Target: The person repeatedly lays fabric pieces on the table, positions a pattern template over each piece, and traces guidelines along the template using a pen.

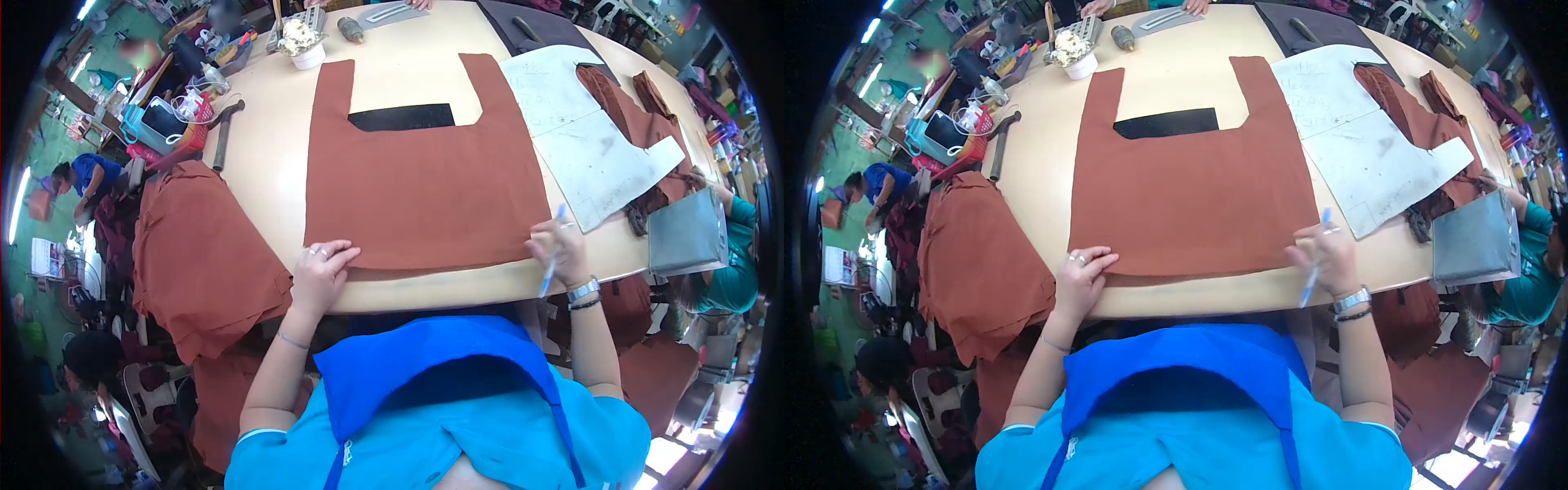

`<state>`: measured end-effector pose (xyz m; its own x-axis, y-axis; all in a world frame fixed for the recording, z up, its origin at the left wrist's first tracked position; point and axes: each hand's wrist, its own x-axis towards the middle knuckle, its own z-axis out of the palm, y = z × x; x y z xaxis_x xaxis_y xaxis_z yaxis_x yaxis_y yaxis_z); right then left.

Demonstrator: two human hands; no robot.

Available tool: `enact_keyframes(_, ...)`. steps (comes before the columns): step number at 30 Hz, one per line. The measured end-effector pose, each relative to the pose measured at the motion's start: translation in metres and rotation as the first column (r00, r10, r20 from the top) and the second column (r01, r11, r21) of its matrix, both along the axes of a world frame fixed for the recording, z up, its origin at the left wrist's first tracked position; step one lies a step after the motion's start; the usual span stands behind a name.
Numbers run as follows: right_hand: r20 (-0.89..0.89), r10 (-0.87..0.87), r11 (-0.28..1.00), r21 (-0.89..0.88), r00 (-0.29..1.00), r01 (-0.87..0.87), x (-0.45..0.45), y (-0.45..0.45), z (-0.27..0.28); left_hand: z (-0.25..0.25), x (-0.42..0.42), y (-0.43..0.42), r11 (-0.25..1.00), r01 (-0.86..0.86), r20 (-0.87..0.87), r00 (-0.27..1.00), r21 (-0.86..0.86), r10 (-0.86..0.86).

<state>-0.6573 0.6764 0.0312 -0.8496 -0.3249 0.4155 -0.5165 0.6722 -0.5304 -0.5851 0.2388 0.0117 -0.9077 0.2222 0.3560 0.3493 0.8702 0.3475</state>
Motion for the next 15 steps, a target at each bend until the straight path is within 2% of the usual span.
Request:
enact_keyframes(2,0.096,-0.341,0.929,-0.12,0.935,0.351,-0.007,0.031,-0.006,-0.001,0.01,0.003,0.999,-0.022,-0.033,0.999,-0.026,0.021)
enact_keyframes(4,-0.222,-0.586,0.81,-0.112,0.78,0.576,-0.036,0.07,-0.023,-0.006,0.017,0.002,0.997,-0.058,-0.05,0.997,-0.042,0.056)
enact_keyframes(5,-0.089,-0.624,0.765,-0.27,0.776,0.584,-0.047,0.096,-0.032,-0.006,0.018,0.003,0.996,-0.073,-0.071,0.995,-0.045,0.069)
enact_keyframes(7,0.106,-0.645,0.627,-0.493,0.757,0.603,-0.061,0.127,-0.047,-0.004,0.019,0.005,0.993,-0.107,-0.114,0.988,-0.053,0.101)
enact_keyframes(9,0.219,-0.648,0.477,-0.63,0.729,0.613,-0.073,0.14,-0.055,-0.01,0.021,0.002,0.989,-0.096,-0.095,0.992,-0.112,0.085)
enact_keyframes(10,0.289,-0.526,0.461,-0.693,0.8,0.554,-0.076,0.145,-0.052,-0.01,0.022,0.001,0.985,-0.092,-0.084,0.993,-0.143,0.081)
enact_keyframes(13,0.615,-0.42,0.162,-0.673,0.668,0.722,-0.077,0.148,-0.04,0.004,0.028,0.009,0.993,-0.103,-0.036,0.994,-0.066,0.101)
enact_keyframes(15,0.571,-0.391,0.085,-0.759,0.722,0.646,-0.089,0.174,-0.066,0.001,0.03,0.007,0.994,-0.07,-0.015,0.998,-0.087,0.069)
